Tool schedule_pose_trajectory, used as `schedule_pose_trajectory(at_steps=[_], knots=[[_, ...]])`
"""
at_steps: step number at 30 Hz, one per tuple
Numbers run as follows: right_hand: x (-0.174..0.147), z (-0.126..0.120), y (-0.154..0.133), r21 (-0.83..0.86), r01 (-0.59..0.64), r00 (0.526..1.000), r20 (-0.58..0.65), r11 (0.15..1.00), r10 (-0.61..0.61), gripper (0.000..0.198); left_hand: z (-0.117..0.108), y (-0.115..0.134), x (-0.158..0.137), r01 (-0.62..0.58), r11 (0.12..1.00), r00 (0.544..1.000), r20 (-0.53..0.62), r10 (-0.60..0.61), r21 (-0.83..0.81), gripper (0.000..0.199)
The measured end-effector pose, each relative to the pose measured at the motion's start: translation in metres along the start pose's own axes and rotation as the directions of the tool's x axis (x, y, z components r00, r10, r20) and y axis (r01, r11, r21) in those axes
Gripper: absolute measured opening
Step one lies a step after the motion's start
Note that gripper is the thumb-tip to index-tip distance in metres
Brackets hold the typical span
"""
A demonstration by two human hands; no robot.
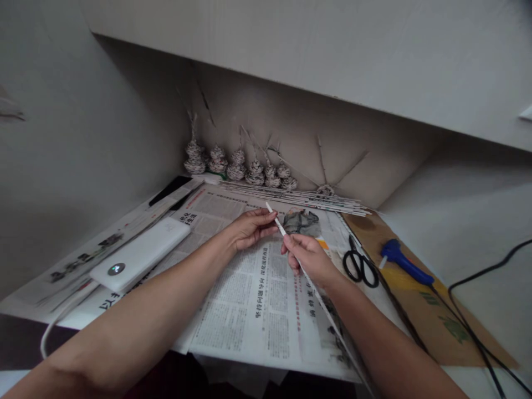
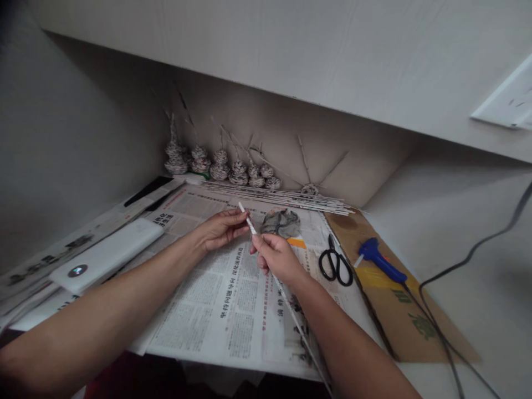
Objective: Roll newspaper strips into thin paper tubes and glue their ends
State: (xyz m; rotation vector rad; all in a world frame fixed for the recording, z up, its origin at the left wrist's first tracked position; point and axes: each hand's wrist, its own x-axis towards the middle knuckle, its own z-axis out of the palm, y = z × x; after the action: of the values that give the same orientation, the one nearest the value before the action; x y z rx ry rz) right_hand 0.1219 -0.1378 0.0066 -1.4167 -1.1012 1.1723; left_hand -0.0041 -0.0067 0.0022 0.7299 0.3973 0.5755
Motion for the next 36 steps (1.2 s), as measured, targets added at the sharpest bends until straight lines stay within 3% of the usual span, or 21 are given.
schedule_pose_trajectory(at_steps=[3,7,9,11,15,17,19,23,26,31,36], knots=[[-0.001,-0.001,0.000,0.042,-0.003,0.999,0.035,0.999,0.002,0.037,0.000,0.000,0.000,-0.005,1.000,1.000,0.016,0.005,-0.007,0.009],[-0.002,-0.001,-0.002,0.320,-0.146,0.964,0.258,0.936,0.063,0.036,0.001,0.001,-0.002,0.006,1.000,1.000,0.016,-0.006,-0.011,0.009],[-0.002,0.000,-0.003,0.369,-0.195,0.945,0.317,0.909,0.074,0.036,0.002,0.001,-0.003,0.009,1.000,1.000,0.018,-0.009,-0.005,0.008],[-0.002,0.001,-0.002,0.326,-0.165,0.962,0.261,0.931,0.080,0.035,0.002,0.001,-0.002,0.005,1.000,1.000,0.012,-0.005,0.002,0.007],[0.000,0.002,0.001,0.025,0.000,1.000,0.030,1.000,-0.001,0.036,-0.001,0.003,0.000,-0.012,1.000,0.999,-0.029,0.013,0.025,0.004],[0.001,0.001,0.002,-0.057,0.018,1.000,0.009,0.998,-0.017,0.036,-0.003,0.004,0.001,-0.010,0.999,0.999,-0.032,0.012,0.037,0.003],[0.000,0.001,0.003,-0.002,-0.007,0.998,0.059,1.000,0.007,0.036,-0.005,0.004,0.001,-0.001,0.999,1.000,-0.019,0.002,0.038,0.003],[-0.001,0.003,0.003,0.306,-0.121,0.968,0.246,0.944,0.045,0.033,-0.008,0.002,0.002,0.002,1.000,0.999,0.034,-0.002,-0.004,0.007],[-0.001,0.004,0.003,0.407,-0.139,0.957,0.289,0.903,0.017,0.032,-0.010,0.000,0.003,-0.008,1.000,0.997,0.075,0.010,-0.020,0.013],[-0.001,0.004,0.005,0.376,-0.114,0.975,0.220,0.919,0.031,0.035,-0.010,-0.002,0.003,-0.006,1.000,0.996,0.089,0.005,0.013,0.024],[-0.001,0.007,0.004,0.256,-0.121,0.980,0.182,0.959,0.075,0.038,-0.007,-0.001,0.002,-0.026,0.999,0.999,0.024,0.025,0.039,0.013]])
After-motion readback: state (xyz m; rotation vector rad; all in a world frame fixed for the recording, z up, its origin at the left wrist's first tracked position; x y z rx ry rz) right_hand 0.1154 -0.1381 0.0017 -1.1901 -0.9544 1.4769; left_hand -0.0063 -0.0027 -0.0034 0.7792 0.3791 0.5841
